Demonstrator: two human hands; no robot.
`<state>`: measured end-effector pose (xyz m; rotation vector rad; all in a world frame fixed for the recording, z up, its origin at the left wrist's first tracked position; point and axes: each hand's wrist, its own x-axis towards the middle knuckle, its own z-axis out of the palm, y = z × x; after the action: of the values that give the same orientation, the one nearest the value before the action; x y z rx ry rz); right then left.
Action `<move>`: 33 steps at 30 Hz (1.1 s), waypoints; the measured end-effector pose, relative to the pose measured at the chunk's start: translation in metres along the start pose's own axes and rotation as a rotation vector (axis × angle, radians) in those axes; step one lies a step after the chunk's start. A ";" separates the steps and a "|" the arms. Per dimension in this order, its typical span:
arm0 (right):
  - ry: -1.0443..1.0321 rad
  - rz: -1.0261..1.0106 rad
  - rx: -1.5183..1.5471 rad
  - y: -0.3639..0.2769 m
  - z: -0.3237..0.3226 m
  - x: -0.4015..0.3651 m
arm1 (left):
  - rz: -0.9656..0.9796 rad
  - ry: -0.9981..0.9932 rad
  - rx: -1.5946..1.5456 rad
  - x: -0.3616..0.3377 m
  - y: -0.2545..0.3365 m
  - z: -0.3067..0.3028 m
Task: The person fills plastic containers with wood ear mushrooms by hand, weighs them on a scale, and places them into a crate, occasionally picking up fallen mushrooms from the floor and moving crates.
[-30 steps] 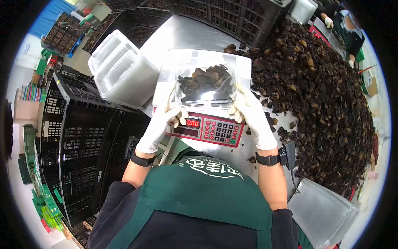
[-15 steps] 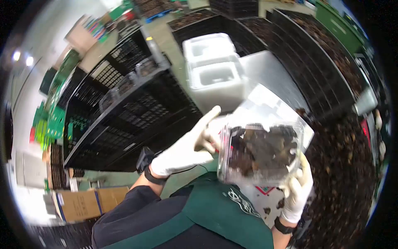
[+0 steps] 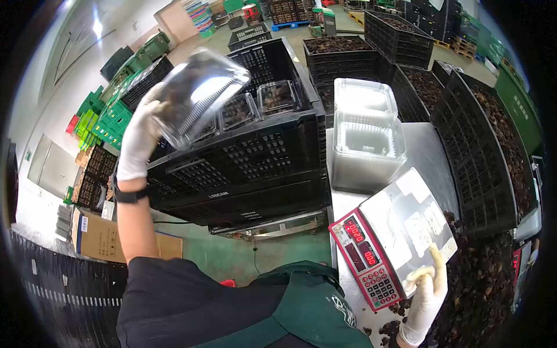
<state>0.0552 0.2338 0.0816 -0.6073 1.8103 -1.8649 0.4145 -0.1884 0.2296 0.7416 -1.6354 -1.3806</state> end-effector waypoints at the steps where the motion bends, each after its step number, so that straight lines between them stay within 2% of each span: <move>1: 0.034 0.003 0.032 0.007 -0.010 -0.002 | -0.023 0.109 -0.010 0.010 -0.013 -0.043; 3: 0.074 -0.005 0.007 0.017 -0.031 -0.006 | -0.099 0.287 0.002 0.019 -0.025 -0.109; 5: 0.091 -0.010 -0.015 0.018 -0.043 -0.010 | -0.273 0.445 0.039 0.034 -0.052 -0.186; 6: 0.106 -0.010 -0.027 0.020 -0.048 -0.012 | -0.420 0.550 0.132 0.039 -0.060 -0.204; 7: 0.122 -0.002 -0.053 0.023 -0.055 -0.014 | -0.567 0.656 0.227 0.039 -0.057 -0.200; 8: 0.141 0.003 -0.077 0.028 -0.062 -0.017 | -0.558 0.650 0.441 0.039 -0.054 -0.195; 9: 0.162 0.008 -0.101 0.032 -0.068 -0.020 | -0.448 0.693 0.535 0.046 -0.055 -0.186; 11: 0.151 0.024 -0.069 0.041 -0.079 -0.024 | -0.091 0.477 0.721 0.061 -0.037 -0.136; 13: 0.150 0.069 -0.060 0.042 -0.087 -0.036 | 0.358 0.227 0.714 0.063 -0.024 -0.035; 14: 0.196 0.041 -0.064 0.039 -0.077 -0.042 | 0.376 0.104 0.669 0.049 -0.015 0.035; 15: 0.266 0.152 -0.098 0.029 -0.069 -0.046 | 0.398 -0.025 0.609 0.027 -0.014 0.101; 17: 0.278 0.154 -0.042 0.043 -0.075 -0.058 | 0.629 -0.379 0.807 -0.008 -0.033 0.193; 19: 0.343 0.241 -0.013 0.049 -0.078 -0.077 | 0.815 -0.595 0.864 -0.030 -0.075 0.265; 21: 0.395 0.191 -0.035 0.067 -0.097 -0.103 | 0.872 -0.667 0.828 -0.022 -0.122 0.318; 22: 0.455 0.174 -0.082 0.077 -0.111 -0.120 | 0.796 -0.654 0.871 -0.015 -0.137 0.331; 23: 0.549 0.213 -0.113 0.073 -0.117 -0.138 | 0.725 -0.646 0.921 -0.004 -0.154 0.340; 24: 0.615 0.189 -0.141 0.085 -0.134 -0.161 | 0.754 -0.634 0.966 0.008 -0.171 0.344; 26: 0.817 0.270 -0.218 0.093 -0.152 -0.203 | 0.812 -0.567 1.102 0.040 -0.198 0.336; 27: 0.893 0.326 -0.230 0.102 -0.158 -0.222 | 0.824 -0.604 1.004 0.046 -0.192 0.335; 28: 0.945 0.334 -0.252 0.117 -0.161 -0.236 | 0.702 -0.649 1.047 0.042 -0.185 0.332; 29: 0.994 0.349 -0.271 0.126 -0.160 -0.247 | 0.686 -0.660 1.103 0.049 -0.180 0.330; 30: 1.037 0.363 -0.289 0.137 -0.158 -0.257 | 0.808 -0.648 1.134 0.056 -0.177 0.328; 31: 1.009 0.420 -0.331 0.156 -0.158 -0.268 | 0.597 -0.618 1.065 0.046 -0.165 0.335; 33: 1.020 0.363 -0.659 0.174 -0.141 -0.260 | 0.550 -0.519 1.175 0.061 -0.161 0.336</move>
<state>0.1797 0.5000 -0.0952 0.6130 2.9429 -1.3572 0.0768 -0.1177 0.0767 0.4581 -2.8060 -0.0934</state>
